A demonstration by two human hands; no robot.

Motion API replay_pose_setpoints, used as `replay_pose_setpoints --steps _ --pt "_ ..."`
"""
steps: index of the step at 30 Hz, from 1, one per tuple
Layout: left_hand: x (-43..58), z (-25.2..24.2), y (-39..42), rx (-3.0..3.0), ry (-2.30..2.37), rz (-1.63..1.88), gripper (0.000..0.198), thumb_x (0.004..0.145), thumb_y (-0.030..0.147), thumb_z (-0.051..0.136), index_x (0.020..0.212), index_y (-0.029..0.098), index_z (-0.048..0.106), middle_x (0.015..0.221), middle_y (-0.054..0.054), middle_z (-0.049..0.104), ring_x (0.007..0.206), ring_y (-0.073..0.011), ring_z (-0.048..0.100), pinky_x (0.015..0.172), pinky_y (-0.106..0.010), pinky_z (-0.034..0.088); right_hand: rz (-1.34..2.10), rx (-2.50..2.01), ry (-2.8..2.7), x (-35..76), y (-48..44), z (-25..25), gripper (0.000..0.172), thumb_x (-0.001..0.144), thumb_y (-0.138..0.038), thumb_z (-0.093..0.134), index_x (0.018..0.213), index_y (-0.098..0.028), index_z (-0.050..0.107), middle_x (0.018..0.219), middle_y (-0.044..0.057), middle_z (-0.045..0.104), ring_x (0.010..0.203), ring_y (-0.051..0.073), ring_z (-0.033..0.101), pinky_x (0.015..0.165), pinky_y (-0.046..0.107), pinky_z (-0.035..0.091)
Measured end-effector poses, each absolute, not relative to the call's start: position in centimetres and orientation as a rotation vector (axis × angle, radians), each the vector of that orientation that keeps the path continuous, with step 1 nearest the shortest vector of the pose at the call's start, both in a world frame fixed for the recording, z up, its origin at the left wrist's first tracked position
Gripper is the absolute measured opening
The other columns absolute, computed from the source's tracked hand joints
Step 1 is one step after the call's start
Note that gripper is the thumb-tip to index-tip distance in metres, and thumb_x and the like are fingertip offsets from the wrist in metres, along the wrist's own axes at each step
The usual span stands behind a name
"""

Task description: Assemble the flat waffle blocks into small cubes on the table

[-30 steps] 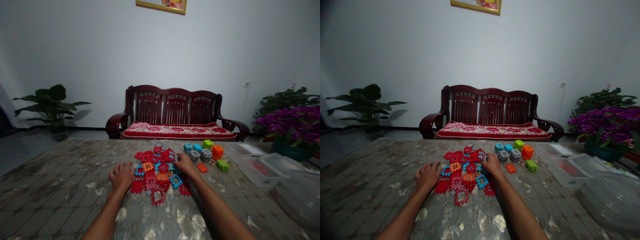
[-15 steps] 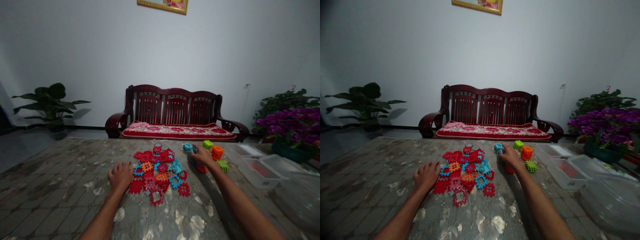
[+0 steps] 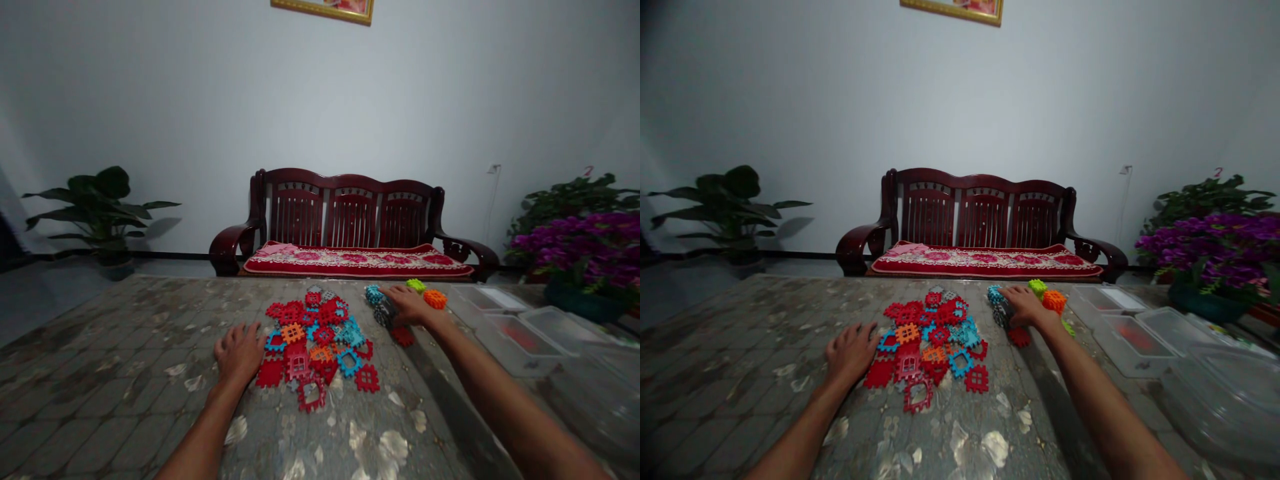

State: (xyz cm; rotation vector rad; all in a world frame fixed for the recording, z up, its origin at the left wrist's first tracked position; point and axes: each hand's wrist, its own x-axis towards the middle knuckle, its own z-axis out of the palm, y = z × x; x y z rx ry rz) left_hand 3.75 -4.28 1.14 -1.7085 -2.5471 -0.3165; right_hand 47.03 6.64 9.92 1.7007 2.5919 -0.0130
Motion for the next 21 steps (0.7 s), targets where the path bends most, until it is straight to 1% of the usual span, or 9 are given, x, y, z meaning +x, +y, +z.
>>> replay_pose_setpoints --steps 4,8,12,14,18,21 --pt "3.7 1.0 -4.2 -1.692 -2.543 -0.305 0.050 0.104 0.041 0.039 0.146 0.029 0.065 0.158 -0.012 0.057 0.146 -0.0299 0.049 0.120 -0.049 0.032 -0.008 1.583 2.618 46.4 7.6 9.8 0.110 0.059 -0.020 0.084 0.162 -0.026 0.046 0.153 0.015 0.060 0.143 0.039 0.048 0.121 0.049 0.031" --pt "3.6 0.8 -4.1 -1.692 -2.539 -0.286 0.051 0.104 0.042 0.038 0.147 0.030 0.064 0.158 -0.013 0.057 0.146 -0.0301 0.049 0.120 -0.048 0.032 0.007 1.551 2.597 46.1 8.0 9.9 0.110 0.058 -0.020 0.085 0.162 -0.028 0.047 0.147 0.014 0.064 0.140 0.037 0.051 0.120 0.045 0.034" --pt "3.6 0.9 -4.1 -1.689 -2.548 -0.278 0.051 0.105 0.041 0.037 0.147 0.030 0.064 0.159 -0.012 0.056 0.146 -0.0297 0.048 0.120 -0.049 0.033 -0.012 1.618 2.580 45.8 7.9 9.9 0.102 0.062 -0.018 0.081 0.159 -0.030 0.051 0.144 0.013 0.067 0.136 0.036 0.057 0.116 0.043 0.040" --pt "3.7 1.0 -4.2 -1.691 -2.551 -0.282 0.051 0.105 0.041 0.037 0.147 0.030 0.064 0.159 -0.012 0.056 0.147 -0.0297 0.047 0.120 -0.049 0.033 -0.037 1.643 2.581 45.7 8.0 9.9 0.099 0.061 -0.017 0.080 0.156 -0.031 0.055 0.143 0.012 0.068 0.135 0.036 0.058 0.115 0.043 0.041" --pt "3.6 1.1 -4.2 -1.706 -2.559 -0.273 0.051 0.104 0.041 0.038 0.147 0.030 0.063 0.160 -0.012 0.055 0.147 -0.0298 0.047 0.120 -0.049 0.032 -0.052 1.650 2.562 45.6 8.2 9.7 0.100 0.060 -0.020 0.081 0.155 -0.032 0.055 0.146 0.011 0.067 0.135 0.036 0.059 0.115 0.044 0.042" --pt "3.6 1.0 -4.2 -1.705 -2.546 -0.281 0.051 0.104 0.041 0.037 0.147 0.030 0.064 0.159 -0.012 0.056 0.146 -0.0295 0.048 0.120 -0.048 0.032 -0.047 1.588 2.561 45.6 8.5 9.4 0.106 0.060 -0.021 0.082 0.160 -0.029 0.049 0.152 0.013 0.062 0.139 0.038 0.056 0.119 0.046 0.039"
